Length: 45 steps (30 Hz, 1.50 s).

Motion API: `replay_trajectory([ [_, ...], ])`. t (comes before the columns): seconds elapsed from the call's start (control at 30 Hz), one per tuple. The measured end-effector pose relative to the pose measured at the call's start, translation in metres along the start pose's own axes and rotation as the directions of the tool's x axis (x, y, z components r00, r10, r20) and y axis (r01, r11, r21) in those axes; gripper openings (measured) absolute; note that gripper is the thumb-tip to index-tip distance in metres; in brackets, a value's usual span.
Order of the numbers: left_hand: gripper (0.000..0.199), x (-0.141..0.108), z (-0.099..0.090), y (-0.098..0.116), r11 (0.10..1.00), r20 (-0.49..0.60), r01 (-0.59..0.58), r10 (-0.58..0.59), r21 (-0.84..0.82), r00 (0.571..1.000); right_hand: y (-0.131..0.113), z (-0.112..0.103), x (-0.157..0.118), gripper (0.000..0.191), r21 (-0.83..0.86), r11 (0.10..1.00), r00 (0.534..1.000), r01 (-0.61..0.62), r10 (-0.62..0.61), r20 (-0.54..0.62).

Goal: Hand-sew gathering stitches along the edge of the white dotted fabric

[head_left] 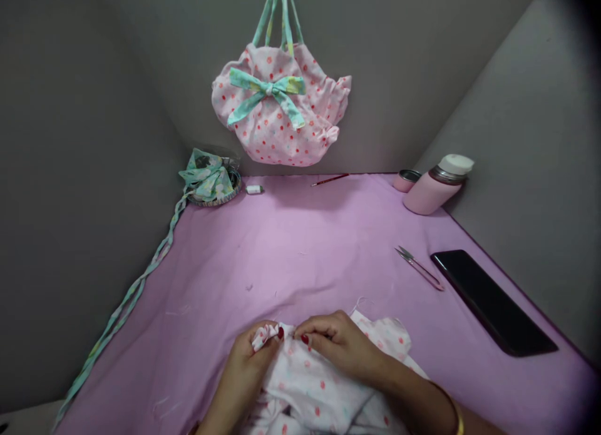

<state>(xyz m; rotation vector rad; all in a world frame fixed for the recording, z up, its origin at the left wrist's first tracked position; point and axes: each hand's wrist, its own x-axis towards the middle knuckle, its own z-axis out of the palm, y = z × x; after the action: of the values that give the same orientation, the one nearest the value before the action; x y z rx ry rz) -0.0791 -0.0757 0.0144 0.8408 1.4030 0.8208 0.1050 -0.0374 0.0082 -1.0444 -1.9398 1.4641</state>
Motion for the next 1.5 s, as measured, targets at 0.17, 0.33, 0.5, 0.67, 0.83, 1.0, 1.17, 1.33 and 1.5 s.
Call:
replay_trajectory([
  [0.17, 0.012, -0.001, 0.001, 0.003, 0.998, 0.029, 0.041, -0.04, -0.047, 0.999, 0.001, -0.002, 0.0, 0.032, 0.072, 0.997, 1.0, -0.003, 0.001, 0.028],
  [0.33, 0.011, -0.002, 0.003, 0.004, 0.995, 0.052, 0.042, -0.037, -0.095, 0.998, 0.002, -0.004, 0.0, 0.031, 0.112, 0.994, 0.999, -0.012, 0.007, 0.047],
  [0.5, 0.01, 0.0, 0.001, 0.0, 0.994, 0.088, 0.051, -0.043, -0.094, 0.995, 0.0, -0.006, 0.002, 0.031, 0.141, 0.99, 0.998, -0.018, 0.009, 0.067],
  [0.67, 0.011, -0.002, 0.003, 0.004, 0.992, 0.104, 0.064, -0.053, -0.108, 0.993, -0.002, -0.007, 0.003, 0.03, 0.165, 0.986, 0.997, -0.028, 0.015, 0.081],
  [0.83, 0.014, -0.005, 0.004, 0.008, 0.978, 0.189, 0.112, -0.079, -0.174, 0.979, -0.001, -0.013, 0.004, 0.025, 0.199, 0.98, 0.99, -0.011, -0.017, 0.139],
  [1.0, 0.014, -0.006, 0.003, 0.006, 0.965, 0.221, 0.144, -0.095, -0.219, 0.971, 0.002, -0.017, 0.004, 0.022, 0.256, 0.966, 0.979, -0.03, -0.024, 0.204],
  [1.17, 0.017, -0.003, 0.002, 0.002, 0.979, 0.228, 0.085, -0.042, -0.186, 0.973, 0.004, -0.016, 0.004, 0.021, 0.265, 0.963, 0.976, -0.051, -0.008, 0.217],
  [1.33, 0.019, -0.001, 0.004, 0.001, 0.99, 0.221, 0.056, -0.026, -0.133, 0.975, 0.004, -0.012, 0.005, 0.017, 0.274, 0.96, 0.981, -0.061, 0.008, 0.192],
  [1.5, 0.022, -0.001, 0.006, 0.001, 0.98, 0.176, 0.093, -0.061, -0.178, 0.982, 0.005, -0.009, 0.004, 0.02, 0.335, 0.936, 0.989, -0.108, 0.067, 0.133],
])
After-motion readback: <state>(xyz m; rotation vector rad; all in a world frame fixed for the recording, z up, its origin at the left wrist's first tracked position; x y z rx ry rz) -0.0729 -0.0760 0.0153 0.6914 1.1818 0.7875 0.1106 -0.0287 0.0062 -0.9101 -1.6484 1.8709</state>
